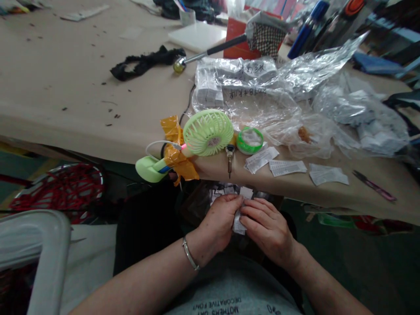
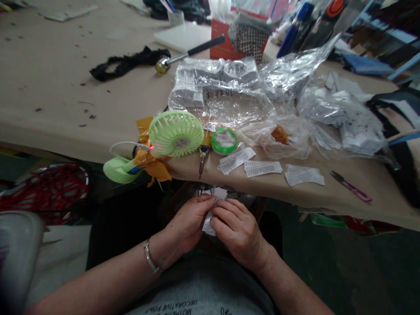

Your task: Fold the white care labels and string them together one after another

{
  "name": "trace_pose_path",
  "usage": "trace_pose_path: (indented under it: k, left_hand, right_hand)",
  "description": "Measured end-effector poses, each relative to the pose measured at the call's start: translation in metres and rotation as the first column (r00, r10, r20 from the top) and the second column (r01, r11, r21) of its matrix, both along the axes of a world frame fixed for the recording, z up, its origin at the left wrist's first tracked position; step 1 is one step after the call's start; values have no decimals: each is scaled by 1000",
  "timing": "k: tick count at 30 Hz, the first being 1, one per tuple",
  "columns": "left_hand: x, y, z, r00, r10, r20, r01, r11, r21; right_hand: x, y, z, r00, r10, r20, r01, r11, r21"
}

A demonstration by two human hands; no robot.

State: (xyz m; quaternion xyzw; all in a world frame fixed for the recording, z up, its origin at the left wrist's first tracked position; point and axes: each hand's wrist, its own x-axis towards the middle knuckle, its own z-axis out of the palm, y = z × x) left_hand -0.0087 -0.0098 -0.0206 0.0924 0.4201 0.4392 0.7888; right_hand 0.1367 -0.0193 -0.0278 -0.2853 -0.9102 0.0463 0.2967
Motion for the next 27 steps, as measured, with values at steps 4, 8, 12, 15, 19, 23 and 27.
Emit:
trace_pose_path:
  k: [4, 8, 12, 15, 19, 23, 27]
  left_hand:
    - [0, -1, -3, 1000, 5, 18, -4, 1000, -9]
    - [-1, 0, -4, 1000, -6, 11, 6, 1000, 2]
    - [-2, -1, -3, 991, -95, -92, 91, 995, -48]
    - [-2, -3, -1, 969, -192, -156, 183, 981, -67]
    - [-3, -6, 1, 962, -244, -119, 246, 969, -3]
    - [-11, -9, -3, 938, -344, 28, 343, 938, 37]
    - [-19, -10, -9, 887, -443, 128, 444, 896, 20]
  right_hand:
    - [1, 0, -2, 1000, 9, 25, -9, 1000, -22]
    - [4, -1, -3, 999, -8, -36, 5, 996, -90]
    - [7, 3, -5, 910, -334, -245, 216, 887, -408]
    - [5, 10, -9, 756, -596, -271, 177, 585, -792]
    - [-3, 14, -16, 680, -673, -290, -125, 284, -951]
    - [-8, 10, -18, 653, -693, -304, -188, 241, -952]
    - [-11, 6, -13, 699, -654, -289, -154, 257, -954]
